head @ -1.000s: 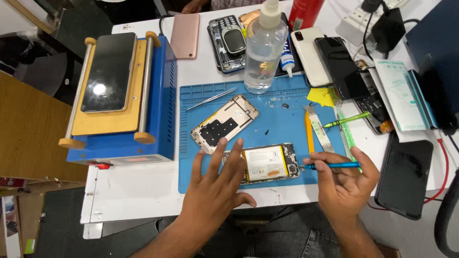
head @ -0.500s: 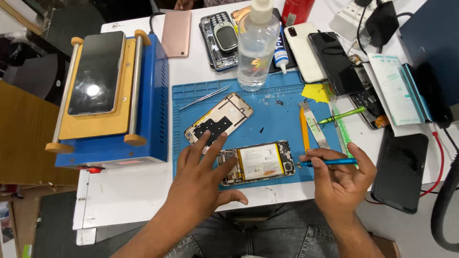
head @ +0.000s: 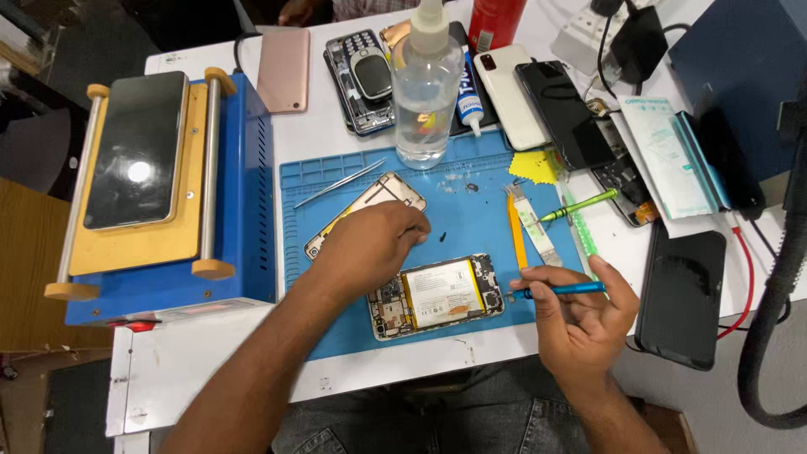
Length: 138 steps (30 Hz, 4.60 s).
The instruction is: The person uses a screwdriver to unscrew and pry open a smartphone, lifting out the battery and separating the back cover from the frame. They then hold the phone frame and use a thin blade to scrape along its edges, working on the device over a blue repair mat.
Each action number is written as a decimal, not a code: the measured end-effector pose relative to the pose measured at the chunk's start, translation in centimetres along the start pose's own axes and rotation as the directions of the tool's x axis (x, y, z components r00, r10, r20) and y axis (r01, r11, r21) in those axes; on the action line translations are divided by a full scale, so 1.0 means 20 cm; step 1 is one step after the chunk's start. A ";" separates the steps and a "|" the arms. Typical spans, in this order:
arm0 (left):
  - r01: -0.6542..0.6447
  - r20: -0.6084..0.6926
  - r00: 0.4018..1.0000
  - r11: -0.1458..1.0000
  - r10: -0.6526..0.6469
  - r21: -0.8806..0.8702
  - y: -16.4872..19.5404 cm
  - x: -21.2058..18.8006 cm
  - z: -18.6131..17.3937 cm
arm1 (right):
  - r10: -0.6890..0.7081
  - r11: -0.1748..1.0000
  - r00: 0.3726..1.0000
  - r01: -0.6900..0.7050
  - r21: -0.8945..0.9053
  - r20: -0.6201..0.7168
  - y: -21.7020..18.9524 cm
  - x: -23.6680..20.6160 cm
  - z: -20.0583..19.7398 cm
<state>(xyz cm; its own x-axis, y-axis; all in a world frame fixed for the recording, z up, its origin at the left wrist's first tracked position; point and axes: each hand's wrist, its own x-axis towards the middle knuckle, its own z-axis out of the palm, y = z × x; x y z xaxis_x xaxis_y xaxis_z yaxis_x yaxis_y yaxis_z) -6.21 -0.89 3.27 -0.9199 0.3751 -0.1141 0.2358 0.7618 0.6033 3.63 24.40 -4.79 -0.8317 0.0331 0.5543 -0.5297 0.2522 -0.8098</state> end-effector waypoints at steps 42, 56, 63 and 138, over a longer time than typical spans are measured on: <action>-0.464 0.248 0.838 0.874 0.486 -0.145 0.10 0.41 0.22 | 0.021 1.000 0.999 -0.020 0.022 -0.044 0.35 0.28 -0.24; -0.453 0.331 0.817 0.881 0.471 -0.135 0.05 0.37 0.15 | 0.003 1.000 0.999 -0.004 -0.019 -0.033 0.34 0.29 -0.13; -0.521 0.319 0.779 0.840 0.540 -0.149 0.01 0.35 0.10 | 0.015 1.000 0.999 -0.015 -0.004 -0.042 0.31 0.29 -0.06; -0.365 0.318 0.854 0.910 0.411 -0.195 -0.21 0.31 -0.13 | 0.019 1.000 0.998 -0.020 -0.013 -0.056 0.28 0.36 0.30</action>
<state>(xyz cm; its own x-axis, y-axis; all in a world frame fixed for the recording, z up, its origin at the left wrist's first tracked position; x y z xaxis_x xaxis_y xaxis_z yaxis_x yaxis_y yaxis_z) -13.64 -3.17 2.03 -0.5896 0.8014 -0.1010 0.4891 0.4537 0.7450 -6.38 20.19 -6.53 -0.8313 0.0917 0.5483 -0.5105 0.2645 -0.8182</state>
